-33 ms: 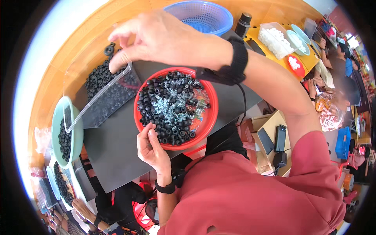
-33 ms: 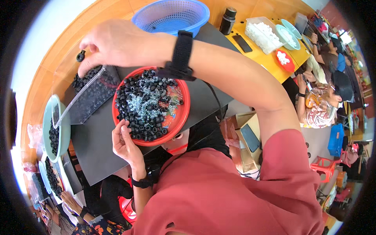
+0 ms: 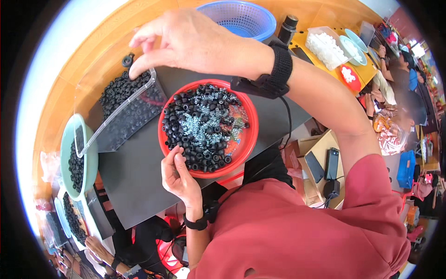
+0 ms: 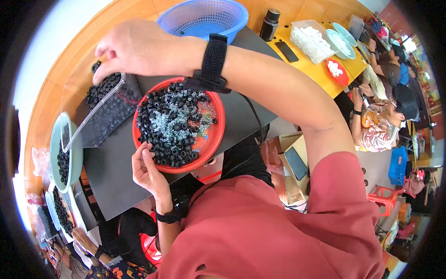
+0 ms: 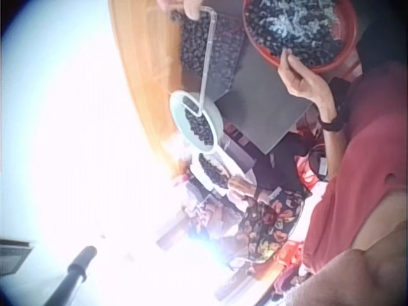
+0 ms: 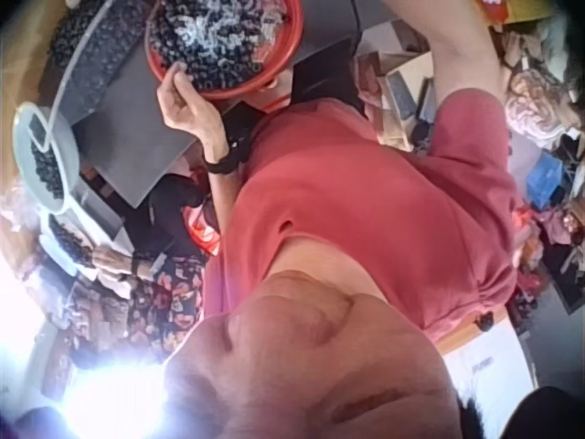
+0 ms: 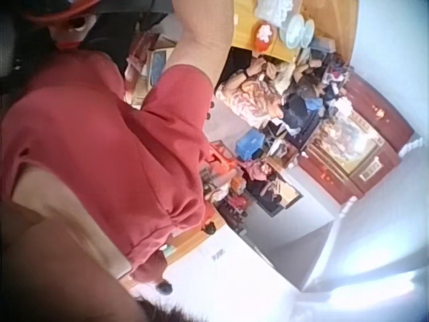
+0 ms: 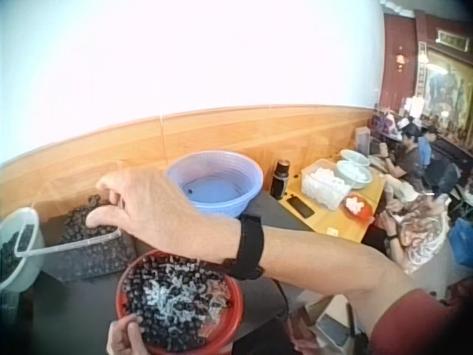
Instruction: Sorting and assembling small black rings or nuts with blue inner components at a work table.
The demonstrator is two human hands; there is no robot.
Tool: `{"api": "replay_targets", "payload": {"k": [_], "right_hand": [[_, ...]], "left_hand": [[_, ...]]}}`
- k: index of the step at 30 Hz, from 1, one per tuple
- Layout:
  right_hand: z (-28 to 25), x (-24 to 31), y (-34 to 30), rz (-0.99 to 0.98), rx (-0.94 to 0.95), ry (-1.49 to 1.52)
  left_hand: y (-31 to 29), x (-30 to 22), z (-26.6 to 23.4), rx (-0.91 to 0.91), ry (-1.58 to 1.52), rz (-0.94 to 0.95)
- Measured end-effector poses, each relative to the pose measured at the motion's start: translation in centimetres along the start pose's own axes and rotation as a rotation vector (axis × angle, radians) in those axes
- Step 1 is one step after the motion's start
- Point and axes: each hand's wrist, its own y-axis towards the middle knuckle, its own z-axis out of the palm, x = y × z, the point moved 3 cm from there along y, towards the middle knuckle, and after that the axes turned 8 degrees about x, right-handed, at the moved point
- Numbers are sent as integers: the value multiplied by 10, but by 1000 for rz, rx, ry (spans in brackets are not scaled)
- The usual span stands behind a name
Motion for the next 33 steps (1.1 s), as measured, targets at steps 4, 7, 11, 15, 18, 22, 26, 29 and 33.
{"api": "replay_targets", "payload": {"k": [4,7,11,15,18,22,26,29,33], "right_hand": [[0,-24,-28,157,198,-147],[13,-53,-77,272,404,-161],[30,-63,-128,417,434,-124],[44,-60,-139,415,442,-120],[50,-55,-134,387,433,-114],[55,-51,-131,299,415,-95],[47,-50,-128,350,391,-151],[47,-55,-135,351,439,-189],[55,-60,-141,317,484,-230]], "left_hand": [[-1,3,-3,23,-2,-19],[-1,2,-2,32,32,3],[0,3,-1,50,26,45],[-1,3,-2,49,76,58],[-1,1,-3,47,71,37],[-2,0,-3,41,75,22],[-3,2,-4,33,78,13],[-2,2,-3,60,111,31],[-2,-1,-1,46,95,47]]}}
